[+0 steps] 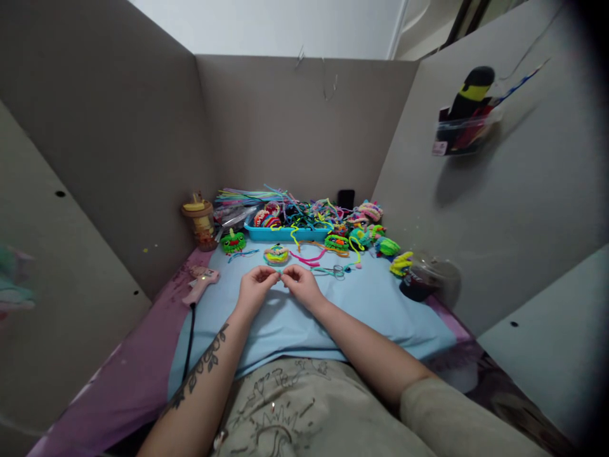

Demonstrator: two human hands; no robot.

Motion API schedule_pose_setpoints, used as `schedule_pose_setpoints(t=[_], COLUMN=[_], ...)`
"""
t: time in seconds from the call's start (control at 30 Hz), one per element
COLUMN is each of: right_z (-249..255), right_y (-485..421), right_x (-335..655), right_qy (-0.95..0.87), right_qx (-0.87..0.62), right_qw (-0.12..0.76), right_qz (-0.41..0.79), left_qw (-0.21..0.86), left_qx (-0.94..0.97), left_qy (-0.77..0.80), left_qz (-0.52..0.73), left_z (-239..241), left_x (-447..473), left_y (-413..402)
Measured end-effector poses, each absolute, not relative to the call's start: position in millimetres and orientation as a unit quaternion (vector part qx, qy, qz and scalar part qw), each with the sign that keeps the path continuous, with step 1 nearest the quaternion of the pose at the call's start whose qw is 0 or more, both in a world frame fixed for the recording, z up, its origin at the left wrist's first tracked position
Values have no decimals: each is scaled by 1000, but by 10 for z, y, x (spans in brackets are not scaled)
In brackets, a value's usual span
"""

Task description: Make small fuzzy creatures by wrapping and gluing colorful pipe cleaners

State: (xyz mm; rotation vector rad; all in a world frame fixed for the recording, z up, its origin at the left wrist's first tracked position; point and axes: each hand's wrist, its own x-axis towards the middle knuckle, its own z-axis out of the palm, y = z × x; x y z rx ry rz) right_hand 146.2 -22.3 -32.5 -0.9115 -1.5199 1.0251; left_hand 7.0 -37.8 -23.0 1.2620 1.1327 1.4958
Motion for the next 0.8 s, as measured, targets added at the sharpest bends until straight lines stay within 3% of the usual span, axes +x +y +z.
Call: schedule_pose_setpoints(t=[0.27, 0.8], right_z=[-293, -248], right_y=[-232, -297], right_x=[1474, 1467], right_qy=[-583, -597], right_qx=[-341, -357], right_qw=[547, 550], right_qz=[495, 462], left_qw=[472, 445], left_qx=[506, 510], left_qy=[423, 437], left_qz=[585, 592], left_z=[-245, -167], left_x=[70, 103], left_y=[-377, -438])
